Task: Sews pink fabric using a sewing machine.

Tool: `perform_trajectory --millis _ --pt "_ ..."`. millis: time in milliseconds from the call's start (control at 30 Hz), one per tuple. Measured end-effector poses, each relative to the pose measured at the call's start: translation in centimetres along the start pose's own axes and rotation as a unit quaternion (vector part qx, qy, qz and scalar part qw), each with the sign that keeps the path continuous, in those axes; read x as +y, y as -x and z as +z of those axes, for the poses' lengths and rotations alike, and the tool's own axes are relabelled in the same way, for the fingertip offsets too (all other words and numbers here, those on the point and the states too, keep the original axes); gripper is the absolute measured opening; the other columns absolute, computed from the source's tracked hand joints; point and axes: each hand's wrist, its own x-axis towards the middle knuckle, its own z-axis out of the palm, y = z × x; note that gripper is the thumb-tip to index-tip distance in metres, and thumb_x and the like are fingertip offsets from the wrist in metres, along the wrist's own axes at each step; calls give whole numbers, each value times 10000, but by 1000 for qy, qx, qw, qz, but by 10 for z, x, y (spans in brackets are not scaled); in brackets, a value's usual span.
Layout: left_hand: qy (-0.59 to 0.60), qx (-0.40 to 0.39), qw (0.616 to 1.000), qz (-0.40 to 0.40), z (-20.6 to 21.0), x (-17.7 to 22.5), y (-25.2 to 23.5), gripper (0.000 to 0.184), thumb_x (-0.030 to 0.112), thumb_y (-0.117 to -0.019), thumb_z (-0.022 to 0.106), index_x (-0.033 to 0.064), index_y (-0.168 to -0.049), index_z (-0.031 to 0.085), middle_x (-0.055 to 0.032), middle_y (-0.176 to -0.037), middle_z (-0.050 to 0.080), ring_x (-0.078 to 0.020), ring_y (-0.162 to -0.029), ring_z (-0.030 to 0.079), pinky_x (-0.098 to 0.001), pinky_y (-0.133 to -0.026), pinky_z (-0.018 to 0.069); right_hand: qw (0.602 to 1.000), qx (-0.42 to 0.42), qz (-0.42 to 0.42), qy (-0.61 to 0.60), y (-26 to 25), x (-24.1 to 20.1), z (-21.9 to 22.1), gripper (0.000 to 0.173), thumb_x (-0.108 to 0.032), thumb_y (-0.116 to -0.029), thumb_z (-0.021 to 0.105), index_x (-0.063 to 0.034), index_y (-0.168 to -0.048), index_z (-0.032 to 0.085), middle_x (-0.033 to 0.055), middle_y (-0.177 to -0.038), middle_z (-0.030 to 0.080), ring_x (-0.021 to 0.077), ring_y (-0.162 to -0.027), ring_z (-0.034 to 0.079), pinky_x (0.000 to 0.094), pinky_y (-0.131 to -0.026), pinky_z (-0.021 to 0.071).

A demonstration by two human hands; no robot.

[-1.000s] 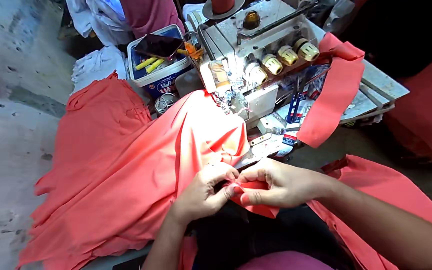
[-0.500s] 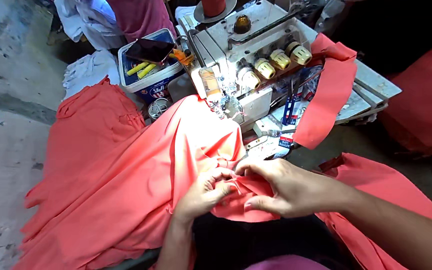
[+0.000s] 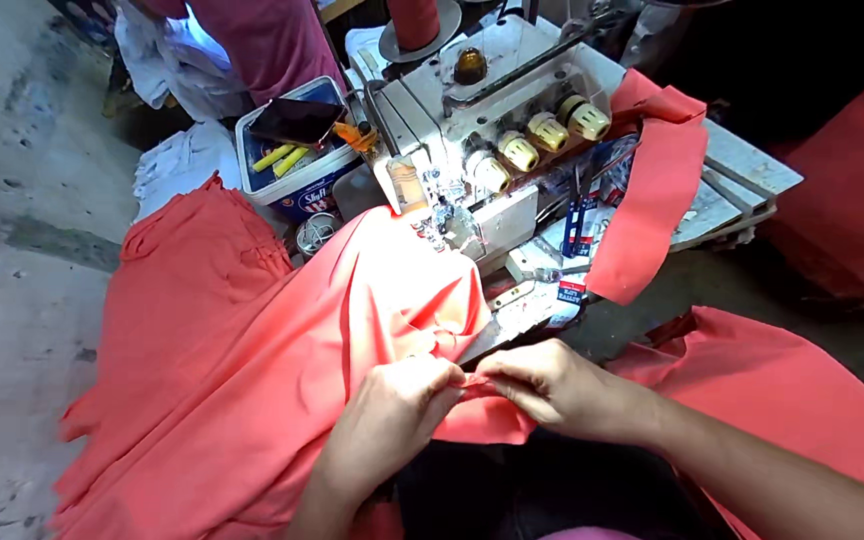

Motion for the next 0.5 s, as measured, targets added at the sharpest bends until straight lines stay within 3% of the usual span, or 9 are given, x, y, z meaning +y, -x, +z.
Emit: perform_trajectory --millis 67,133,200,300,367,433,500 --pt "-15 -89 996 -25 -21 3 0 135 109 -936 618 36 -945 731 -105 -813 698 -237 -757 699 -402 -694 573 1000 18 11 -6 5 1 11 182 -110 -1000 540 -21 -972 696 88 -749 679 136 -664 656 260 -622 533" --pt "-33 -113 993 -32 -41 1 -5 91 63 -905 623 26 -915 706 -116 -834 683 -252 -788 689 -416 -726 569 997 52 38 -34 7 1 22 177 -97 -1001 517 -3 -984 666 82 -719 644 101 -627 610 206 -604 504" --pt "-84 -48 995 -33 -51 -3 -15 104 49 -864 614 29 -892 711 -114 -851 704 -241 -804 699 -395 -747 571 988 119 62 -73 1 0 31 185 -86 -1012 510 25 -997 657 81 -739 641 40 -650 590 143 -636 484" --pt "-156 105 980 -67 -48 -13 -38 93 60 -854 618 22 -810 691 -92 -762 656 -186 -721 652 -338 -657 535 963 245 86 -75 -25 1 33 178 -64 -974 556 37 -967 703 100 -939 678 16 -914 630 122 -843 497" --pt "-169 173 967 -77 -43 -23 -58 116 57 -872 658 -18 -927 728 -145 -893 703 -229 -842 690 -379 -751 562 943 315 96 -45 -45 12 34 163 -93 -954 599 4 -929 727 92 -1021 624 40 -1021 584 139 -908 472" --pt "-155 200 962 -102 -35 -38 -75 163 79 -908 691 -53 -993 734 -203 -990 713 -303 -924 701 -458 -830 555 929 350 112 -50 -60 25 36 148 -107 -928 647 -5 -916 754 82 -1047 600 43 -1020 574 137 -888 481" --pt "-119 184 966 -134 -29 -52 -86 164 107 -938 692 -52 -979 708 -193 -1022 693 -286 -957 682 -460 -866 542 925 345 132 -93 -65 32 36 150 -89 -920 655 12 -965 756 71 -1016 612 30 -973 592 135 -854 501"
